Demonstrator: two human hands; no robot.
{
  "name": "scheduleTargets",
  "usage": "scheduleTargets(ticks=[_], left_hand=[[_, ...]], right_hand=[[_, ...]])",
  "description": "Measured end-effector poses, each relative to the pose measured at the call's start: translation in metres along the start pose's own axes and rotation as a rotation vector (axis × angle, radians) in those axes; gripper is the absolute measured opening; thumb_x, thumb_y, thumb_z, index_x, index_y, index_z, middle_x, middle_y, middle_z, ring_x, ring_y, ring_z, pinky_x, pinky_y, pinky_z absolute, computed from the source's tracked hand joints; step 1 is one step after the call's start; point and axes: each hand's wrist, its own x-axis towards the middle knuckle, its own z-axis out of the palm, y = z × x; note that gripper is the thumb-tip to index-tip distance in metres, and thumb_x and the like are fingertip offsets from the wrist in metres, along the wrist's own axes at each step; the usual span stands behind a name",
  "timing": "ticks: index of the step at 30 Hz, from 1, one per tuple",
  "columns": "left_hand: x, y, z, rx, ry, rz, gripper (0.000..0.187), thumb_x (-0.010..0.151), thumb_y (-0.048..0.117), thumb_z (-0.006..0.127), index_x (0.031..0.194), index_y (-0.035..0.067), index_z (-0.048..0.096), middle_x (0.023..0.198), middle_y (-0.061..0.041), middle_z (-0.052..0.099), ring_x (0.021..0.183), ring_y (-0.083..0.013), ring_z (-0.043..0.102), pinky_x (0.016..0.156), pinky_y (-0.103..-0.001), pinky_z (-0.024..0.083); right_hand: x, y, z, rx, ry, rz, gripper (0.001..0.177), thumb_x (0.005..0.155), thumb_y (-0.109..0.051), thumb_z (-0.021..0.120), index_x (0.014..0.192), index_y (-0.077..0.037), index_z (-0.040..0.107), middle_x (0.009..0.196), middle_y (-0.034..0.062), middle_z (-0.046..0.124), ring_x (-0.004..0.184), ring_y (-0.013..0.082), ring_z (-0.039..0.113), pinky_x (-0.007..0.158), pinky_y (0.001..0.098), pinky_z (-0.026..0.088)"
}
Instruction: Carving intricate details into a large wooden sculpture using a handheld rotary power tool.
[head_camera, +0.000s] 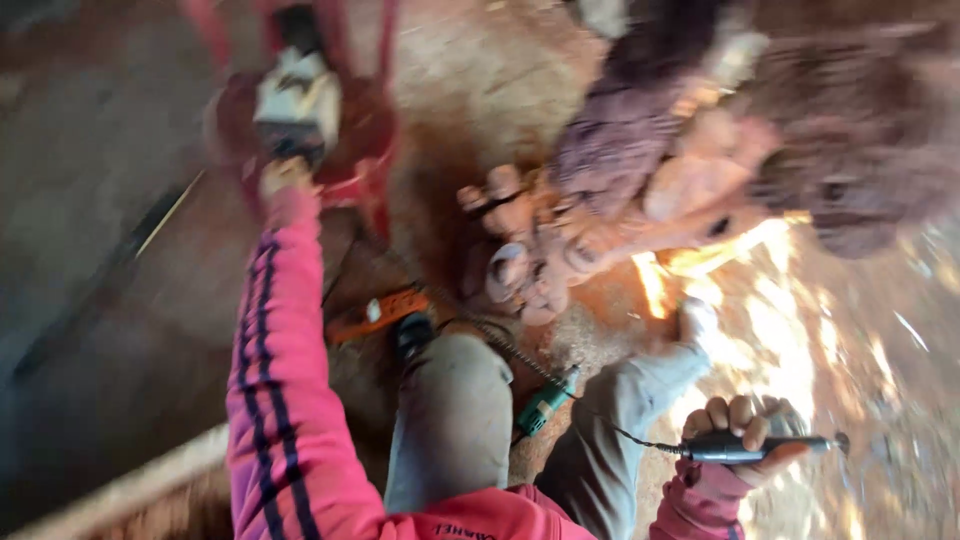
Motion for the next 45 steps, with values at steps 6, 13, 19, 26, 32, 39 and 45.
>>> scheduleTargets(ticks=[6,13,19,26,32,39,45], left_hand=[[0.013,0.055,0.010,-0.970,-0.861,-0.255,0.045,0.110,0.030,0.043,0.149,0.011,0.052,0.146,-0.008,0.058,0.119,-0.0315,0.066,0.095,-0.064,0.051],[-0.005,0.071,0.025,-0.396,0.024,-0.409,0.023,0.091,0.025,0.068,0.110,0.015,0.061,0.077,0.000,0.073,0.056,-0.0101,0.065,0.044,-0.022,0.050],[-0.003,0.070,0.024,-0.293,0.057,-0.415,0.035,0.100,0.033,0.068,0.125,0.012,0.056,0.078,0.002,0.078,0.052,-0.0054,0.070,0.044,-0.015,0.058],[0.002,0.081,0.021,-0.187,0.198,-0.571,0.034,0.096,0.041,0.074,0.122,0.024,0.061,0.082,0.014,0.081,0.055,0.0034,0.069,0.047,-0.012,0.054],[0.007,0.081,0.021,-0.012,0.142,-0.593,0.045,0.097,0.059,0.054,0.117,0.018,0.057,0.082,0.021,0.080,0.061,0.0115,0.074,0.053,-0.002,0.062],[0.003,0.088,0.019,-0.120,0.235,-0.573,0.038,0.093,0.046,0.068,0.110,0.012,0.068,0.082,0.014,0.084,0.058,0.0074,0.077,0.049,-0.003,0.065],[0.025,0.083,0.012,-0.234,0.175,-0.342,0.017,0.090,0.027,0.079,0.090,0.011,0.074,0.077,0.000,0.086,0.059,-0.0012,0.085,0.051,-0.015,0.070]], right_hand=[[-0.014,-0.015,-0.004,0.023,0.004,-0.104,0.054,0.107,-0.060,0.064,0.081,-0.013,0.068,0.089,-0.0013,0.047,0.077,0.0115,0.040,0.062,0.0296,0.031],[-0.020,-0.026,0.007,0.076,0.005,-0.198,0.056,0.111,-0.056,0.058,0.081,-0.009,0.070,0.094,0.0048,0.054,0.079,0.0147,0.045,0.069,0.0310,0.038],[-0.028,-0.081,0.019,0.034,0.046,-0.378,0.049,0.110,-0.051,0.066,0.085,-0.010,0.078,0.096,0.0036,0.064,0.070,0.0059,0.048,0.057,0.0221,0.040],[-0.082,-0.145,-0.007,-0.080,0.145,-0.549,0.039,0.109,-0.045,0.080,0.080,-0.019,0.075,0.073,-0.0111,0.050,0.063,0.0008,0.038,0.050,0.0168,0.034],[-0.109,-0.158,-0.007,0.001,0.264,-0.604,0.041,0.105,-0.045,0.084,0.078,-0.020,0.068,0.082,-0.0119,0.046,0.066,-0.0019,0.031,0.053,0.0133,0.026],[-0.105,-0.154,-0.001,0.008,0.253,-0.618,0.041,0.105,-0.042,0.085,0.076,-0.019,0.068,0.077,-0.0123,0.042,0.065,-0.0017,0.028,0.051,0.0137,0.022],[-0.091,-0.146,0.013,0.154,0.171,-0.618,0.046,0.111,-0.040,0.077,0.077,-0.012,0.063,0.076,-0.0056,0.045,0.062,0.0048,0.036,0.052,0.0216,0.036]])
